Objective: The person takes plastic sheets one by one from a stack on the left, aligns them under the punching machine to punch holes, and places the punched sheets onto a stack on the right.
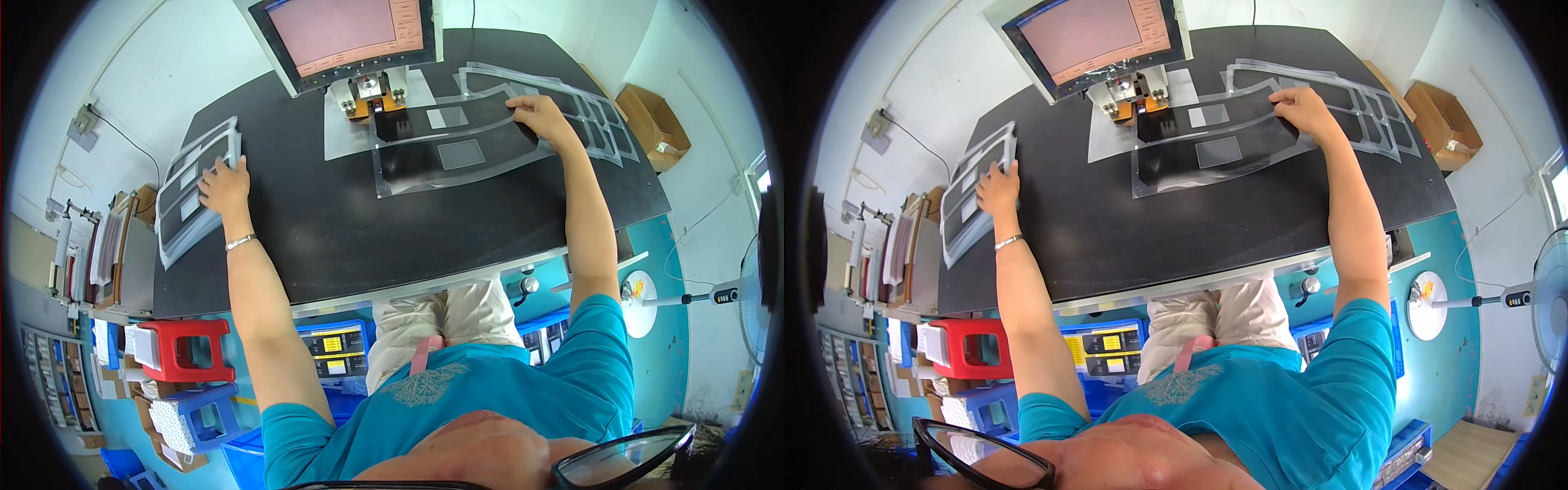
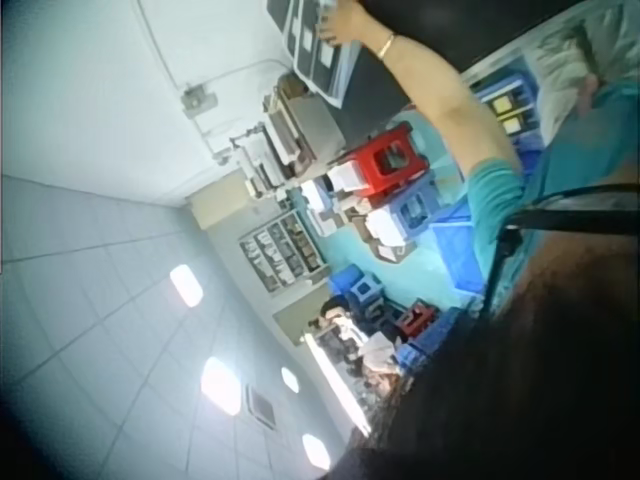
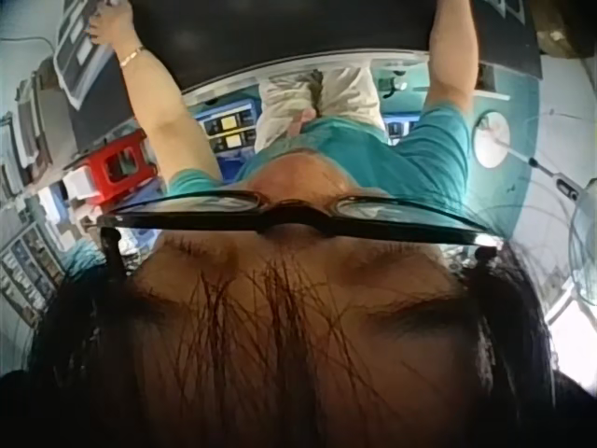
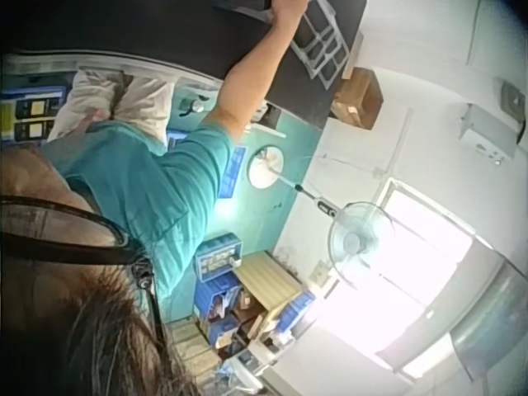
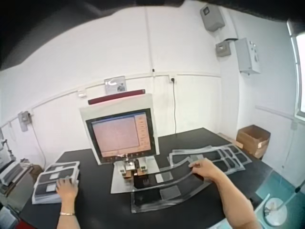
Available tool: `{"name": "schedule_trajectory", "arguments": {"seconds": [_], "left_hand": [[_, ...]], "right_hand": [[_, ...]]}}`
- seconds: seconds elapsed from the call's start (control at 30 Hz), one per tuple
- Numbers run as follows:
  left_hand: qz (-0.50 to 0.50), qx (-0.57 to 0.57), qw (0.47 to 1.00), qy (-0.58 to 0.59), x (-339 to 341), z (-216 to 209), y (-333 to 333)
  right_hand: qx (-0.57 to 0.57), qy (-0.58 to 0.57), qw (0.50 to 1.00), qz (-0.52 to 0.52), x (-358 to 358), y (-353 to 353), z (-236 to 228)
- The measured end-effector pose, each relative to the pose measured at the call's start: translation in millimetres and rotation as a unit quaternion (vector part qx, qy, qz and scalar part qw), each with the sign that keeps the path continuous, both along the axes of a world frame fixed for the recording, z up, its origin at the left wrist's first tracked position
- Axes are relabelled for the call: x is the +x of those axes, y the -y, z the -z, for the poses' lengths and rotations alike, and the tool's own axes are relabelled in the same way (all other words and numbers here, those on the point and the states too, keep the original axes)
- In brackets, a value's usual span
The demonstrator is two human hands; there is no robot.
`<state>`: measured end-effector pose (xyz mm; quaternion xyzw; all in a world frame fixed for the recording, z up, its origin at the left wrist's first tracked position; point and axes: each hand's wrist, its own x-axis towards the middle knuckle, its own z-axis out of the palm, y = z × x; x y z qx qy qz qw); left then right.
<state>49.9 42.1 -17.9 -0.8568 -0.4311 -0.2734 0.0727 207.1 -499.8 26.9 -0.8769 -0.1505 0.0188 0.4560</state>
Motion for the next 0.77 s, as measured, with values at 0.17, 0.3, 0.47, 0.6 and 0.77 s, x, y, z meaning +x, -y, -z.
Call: {"name": "schedule_trajectory", "arguments": {"seconds": [0.17,0.3,0.47,0.6,0.77], "left_hand": [[0.023,-0.043,0.996,-0.073,0,-8,6],[0.064,-0.052,0.994,-0.07,-2,-21,13],[0.059,-0.049,0.997,-0.014,-11,-34,12],[0.137,-0.005,0.987,0.081,-13,-35,16],[0.225,0.038,0.973,0.043,3,-39,73]], "right_hand": [[-0.007,0.011,1.0,0.001,0,-1,6],[-0.018,0.023,0.999,-0.012,1,-2,5],[0.002,0.016,1.0,-0.01,-2,-1,2],[-0.005,0.023,1.0,-0.015,-4,-5,1],[0.029,0.027,0.999,-0.01,10,-1,15]]}}
